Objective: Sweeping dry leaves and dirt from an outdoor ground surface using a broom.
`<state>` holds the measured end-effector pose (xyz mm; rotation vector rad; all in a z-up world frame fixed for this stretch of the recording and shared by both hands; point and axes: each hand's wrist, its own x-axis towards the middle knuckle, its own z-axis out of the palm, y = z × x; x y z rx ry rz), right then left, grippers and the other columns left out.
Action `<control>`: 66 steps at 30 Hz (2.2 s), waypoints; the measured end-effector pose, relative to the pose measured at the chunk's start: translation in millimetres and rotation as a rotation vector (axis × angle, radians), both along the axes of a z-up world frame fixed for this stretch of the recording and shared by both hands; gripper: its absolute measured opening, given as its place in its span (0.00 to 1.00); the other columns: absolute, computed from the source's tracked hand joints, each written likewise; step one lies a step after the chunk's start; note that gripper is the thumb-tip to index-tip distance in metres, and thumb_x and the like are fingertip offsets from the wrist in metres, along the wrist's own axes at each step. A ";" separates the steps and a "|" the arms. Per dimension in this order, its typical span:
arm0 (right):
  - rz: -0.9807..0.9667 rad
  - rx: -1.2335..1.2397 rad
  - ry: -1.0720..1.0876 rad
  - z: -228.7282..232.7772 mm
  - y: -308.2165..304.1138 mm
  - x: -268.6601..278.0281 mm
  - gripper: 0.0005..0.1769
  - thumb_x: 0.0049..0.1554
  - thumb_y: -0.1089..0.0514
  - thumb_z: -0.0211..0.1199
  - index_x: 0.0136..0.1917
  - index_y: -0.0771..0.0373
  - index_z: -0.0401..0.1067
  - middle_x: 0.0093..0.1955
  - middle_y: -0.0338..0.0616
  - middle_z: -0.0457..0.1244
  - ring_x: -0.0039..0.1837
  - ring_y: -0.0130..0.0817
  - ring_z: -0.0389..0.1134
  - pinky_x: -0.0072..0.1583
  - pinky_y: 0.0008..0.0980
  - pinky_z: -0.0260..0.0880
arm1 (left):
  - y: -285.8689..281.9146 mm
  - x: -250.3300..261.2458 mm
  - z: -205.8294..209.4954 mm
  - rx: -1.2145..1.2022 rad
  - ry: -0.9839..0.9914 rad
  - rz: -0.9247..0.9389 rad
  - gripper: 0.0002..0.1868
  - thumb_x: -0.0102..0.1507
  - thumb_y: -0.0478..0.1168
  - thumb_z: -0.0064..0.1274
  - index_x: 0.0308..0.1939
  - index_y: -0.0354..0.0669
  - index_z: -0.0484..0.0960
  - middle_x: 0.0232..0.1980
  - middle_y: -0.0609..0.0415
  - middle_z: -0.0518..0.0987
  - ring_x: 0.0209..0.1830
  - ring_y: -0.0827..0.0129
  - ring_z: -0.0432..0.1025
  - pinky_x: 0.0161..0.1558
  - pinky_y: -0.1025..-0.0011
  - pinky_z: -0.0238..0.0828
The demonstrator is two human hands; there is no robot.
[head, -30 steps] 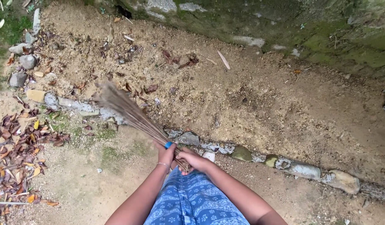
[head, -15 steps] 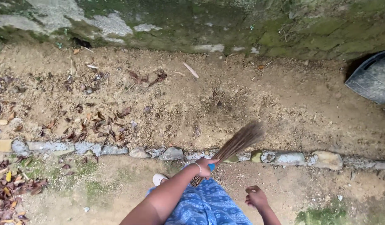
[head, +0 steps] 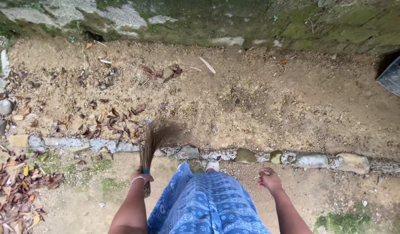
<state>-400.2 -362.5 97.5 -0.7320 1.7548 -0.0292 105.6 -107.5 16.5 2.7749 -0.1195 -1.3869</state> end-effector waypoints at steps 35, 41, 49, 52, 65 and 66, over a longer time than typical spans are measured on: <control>0.025 -0.316 0.256 -41.4 -14.1 18.5 0.40 0.53 0.51 0.65 0.77 0.57 0.59 0.65 0.54 0.62 0.60 0.56 0.66 0.49 0.47 0.75 | 6.6 -0.3 -17.4 -0.092 -0.006 -0.037 0.38 0.44 0.51 0.69 0.60 0.51 0.83 0.55 0.43 0.84 0.63 0.50 0.76 0.65 0.58 0.72; 0.158 -0.310 0.255 -57.1 -13.7 65.9 0.40 0.51 0.50 0.68 0.76 0.55 0.63 0.64 0.59 0.65 0.59 0.58 0.69 0.48 0.48 0.79 | 65.3 81.9 34.6 -0.060 -0.475 0.412 0.27 0.52 0.44 0.61 0.57 0.57 0.82 0.51 0.48 0.84 0.57 0.54 0.78 0.57 0.53 0.76; 0.407 -0.239 0.183 5.1 19.2 138.2 0.40 0.53 0.49 0.64 0.78 0.53 0.62 0.68 0.51 0.65 0.60 0.54 0.71 0.60 0.41 0.76 | 25.4 36.6 74.4 -0.157 -0.338 0.010 0.45 0.58 0.43 0.56 0.79 0.72 0.58 0.57 0.38 0.82 0.63 0.43 0.75 0.65 0.51 0.71; 0.537 -0.196 0.181 10.0 25.4 128.1 0.40 0.54 0.47 0.59 0.79 0.51 0.59 0.70 0.53 0.64 0.72 0.57 0.63 0.73 0.50 0.61 | -9.7 0.0 33.9 -0.200 -0.160 -0.368 0.37 0.54 0.46 0.56 0.69 0.77 0.72 0.50 0.49 0.87 0.59 0.51 0.78 0.63 0.54 0.76; 0.497 -0.213 0.294 -3.4 14.9 29.0 0.36 0.56 0.54 0.59 0.77 0.50 0.59 0.64 0.47 0.67 0.62 0.43 0.70 0.62 0.38 0.68 | -82.2 -77.1 -7.7 -0.182 0.182 -0.306 0.24 0.61 0.31 0.55 0.62 0.49 0.77 0.51 0.48 0.82 0.48 0.60 0.79 0.53 0.66 0.79; 0.445 -0.213 0.246 -2.8 14.9 28.6 0.35 0.56 0.57 0.58 0.77 0.53 0.59 0.63 0.49 0.67 0.61 0.44 0.70 0.61 0.38 0.68 | -66.7 -52.9 -14.1 -0.199 0.120 0.029 0.18 0.63 0.29 0.55 0.56 0.43 0.79 0.45 0.48 0.84 0.40 0.63 0.80 0.45 0.69 0.81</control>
